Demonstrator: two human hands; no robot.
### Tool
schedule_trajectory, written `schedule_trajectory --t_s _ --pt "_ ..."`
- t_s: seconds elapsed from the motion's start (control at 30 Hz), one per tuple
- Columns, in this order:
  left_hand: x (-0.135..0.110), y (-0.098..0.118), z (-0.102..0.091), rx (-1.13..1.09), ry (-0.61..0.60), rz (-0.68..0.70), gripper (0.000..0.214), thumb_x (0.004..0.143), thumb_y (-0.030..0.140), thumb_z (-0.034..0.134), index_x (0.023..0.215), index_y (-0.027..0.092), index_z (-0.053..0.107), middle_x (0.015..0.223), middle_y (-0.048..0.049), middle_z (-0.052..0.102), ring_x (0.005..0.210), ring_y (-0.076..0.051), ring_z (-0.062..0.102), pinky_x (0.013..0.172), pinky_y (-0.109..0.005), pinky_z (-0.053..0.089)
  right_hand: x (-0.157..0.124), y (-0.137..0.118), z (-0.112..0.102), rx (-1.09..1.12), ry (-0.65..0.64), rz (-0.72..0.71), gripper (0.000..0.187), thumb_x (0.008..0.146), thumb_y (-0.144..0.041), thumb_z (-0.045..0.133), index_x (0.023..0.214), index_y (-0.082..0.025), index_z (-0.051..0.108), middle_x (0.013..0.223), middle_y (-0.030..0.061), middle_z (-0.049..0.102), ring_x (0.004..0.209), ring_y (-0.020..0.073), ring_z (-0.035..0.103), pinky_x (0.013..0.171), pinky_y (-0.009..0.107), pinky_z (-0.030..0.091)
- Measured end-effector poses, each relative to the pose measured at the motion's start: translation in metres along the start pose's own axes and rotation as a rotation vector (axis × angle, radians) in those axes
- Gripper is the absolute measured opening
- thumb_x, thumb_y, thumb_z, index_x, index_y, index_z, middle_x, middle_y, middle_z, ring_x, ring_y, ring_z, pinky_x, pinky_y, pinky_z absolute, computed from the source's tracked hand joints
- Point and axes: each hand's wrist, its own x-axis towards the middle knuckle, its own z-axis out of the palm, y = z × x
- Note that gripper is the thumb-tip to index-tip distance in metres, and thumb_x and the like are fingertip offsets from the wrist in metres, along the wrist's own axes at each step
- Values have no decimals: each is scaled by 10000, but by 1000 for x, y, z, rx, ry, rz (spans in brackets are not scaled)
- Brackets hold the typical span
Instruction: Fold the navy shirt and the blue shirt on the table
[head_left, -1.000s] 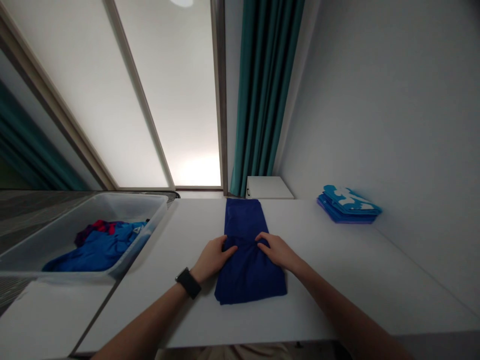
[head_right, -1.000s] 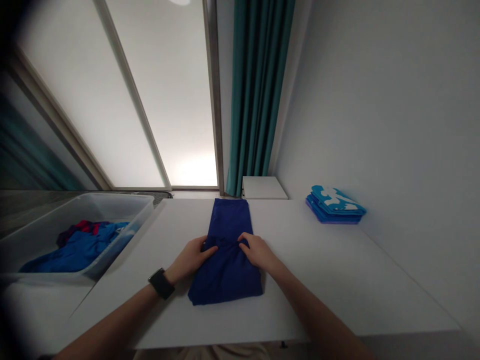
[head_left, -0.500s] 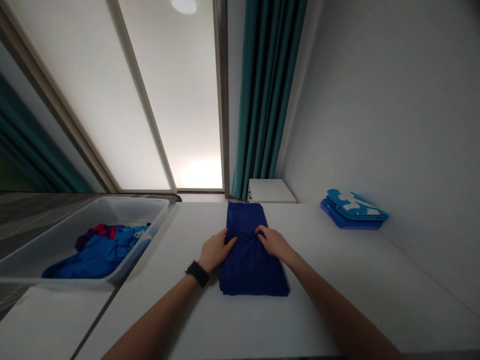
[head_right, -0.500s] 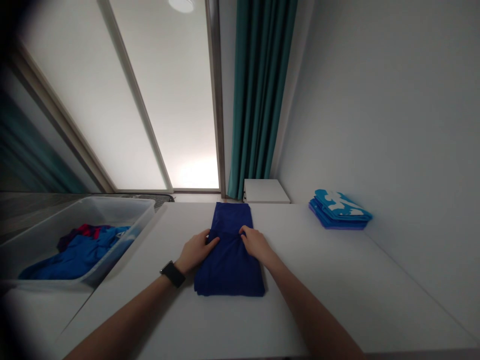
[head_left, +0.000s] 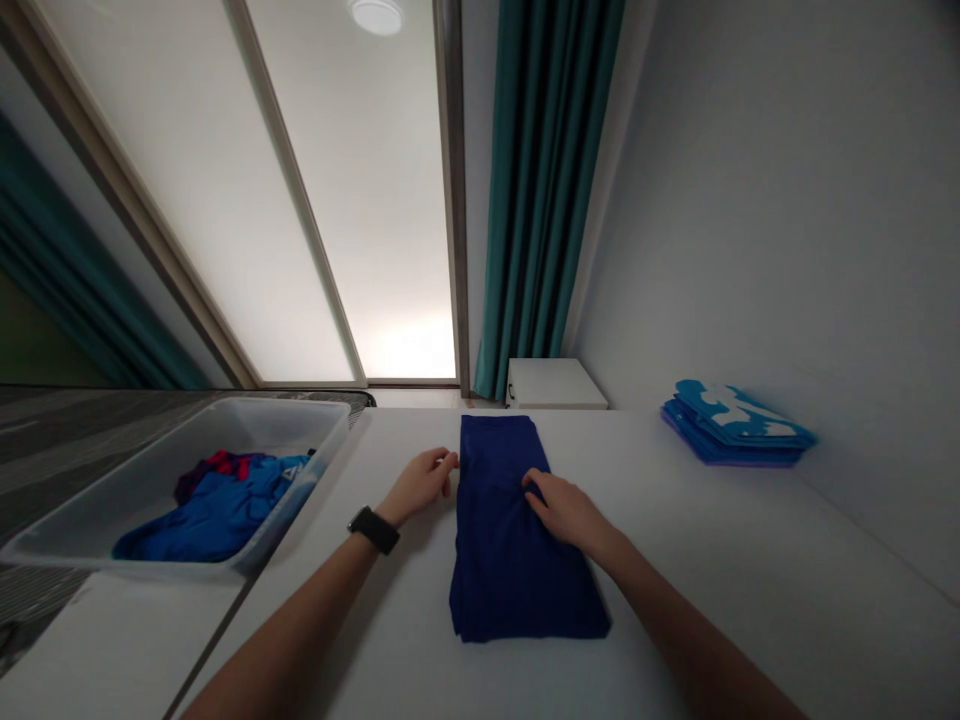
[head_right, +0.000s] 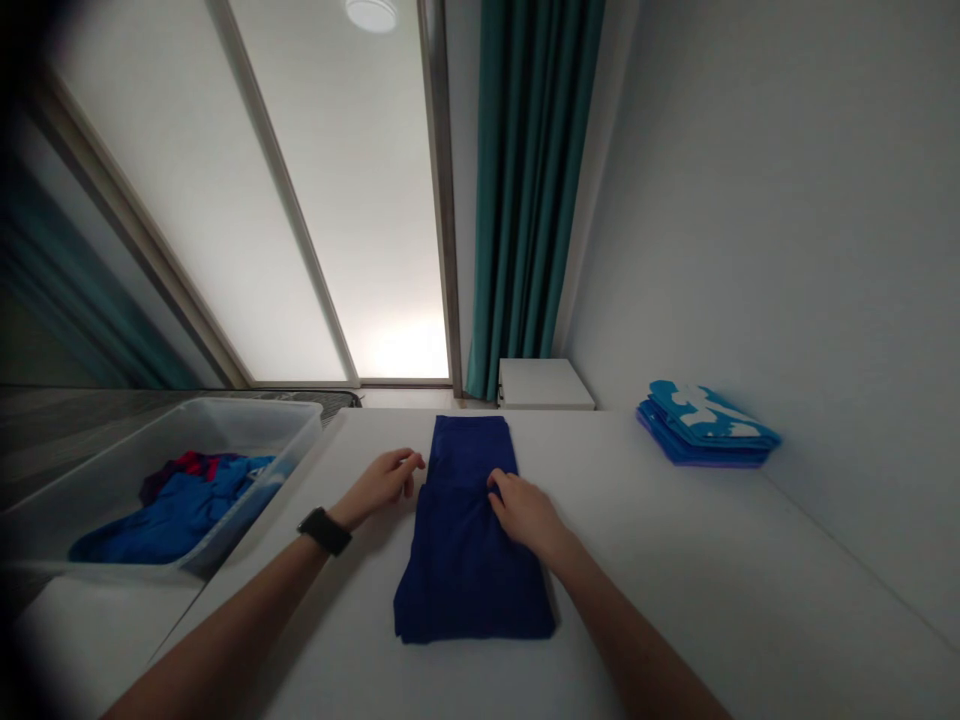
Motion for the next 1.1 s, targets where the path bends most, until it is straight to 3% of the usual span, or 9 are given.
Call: schedule_trajectory --t_s 0.1,0.2,0.3,0.4,0.57,0.7,0.83,0.93,1.1 --pt "32 -2 -11 235 68 -9 393 905 425 347 833 172 639 634 -37 673 576 -170 607 562 -252 413 -3 -12 -8 -166 136 29 210 939 -247 467 1099 -193 591 1054 111 635 963 254 613 800 361 461" --pt "57 1 -9 341 76 -19 410 892 476 390 761 183 646 730 -77 703 724 -220 653 650 -287 428 -7 -27 -12 -176 251 -114 286 935 -248 476 1189 -173 582 1144 143 608 1088 280 553 913 425 437" --pt "69 6 0 433 64 -37 432 872 536 430 732 194 652 823 -102 722 847 -272 665 761 -342 434 -13 -41 -7 -8 162 -341 388 954 -295 462 1325 -191 511 1352 118 527 1261 248 454 1054 416 361" --pt "74 7 7 492 49 -45 388 876 507 451 772 201 666 886 -105 732 931 -294 661 858 -393 414 -18 -48 2 108 5 -442 474 978 -373 411 1432 -238 411 1506 72 387 1397 225 303 1155 430 223" --pt "78 0 10 526 50 -38 294 915 374 421 898 210 665 994 -95 729 1008 -272 648 897 -395 398 -21 -49 6 175 -113 -439 510 987 -445 356 1473 -290 350 1563 40 281 1444 225 201 1184 468 114" --pt "79 -1 14 560 91 -42 370 960 368 326 922 187 646 998 -126 723 1003 -273 649 919 -426 371 -21 -49 5 173 -131 -437 518 981 -463 364 1473 -299 351 1571 33 253 1452 228 171 1185 469 96" --pt "79 1 21 594 96 -34 492 963 489 285 837 179 646 902 -134 731 945 -305 664 950 -505 314 -21 -50 6 154 -130 -436 520 984 -470 349 1474 -295 349 1575 31 242 1453 221 164 1185 458 88" --pt "81 2 25 607 79 -7 426 946 472 357 833 181 646 900 -121 734 933 -300 669 949 -496 309 -22 -50 6 143 -128 -436 523 986 -472 342 1476 -290 344 1576 37 241 1453 221 165 1184 463 86" --pt "82 1 27 605 101 1 372 971 404 334 890 182 621 932 -115 729 953 -286 665 924 -464 327 -21 -49 7 142 -110 -441 522 984 -460 355 1473 -279 351 1570 48 256 1448 227 186 1183 468 99"
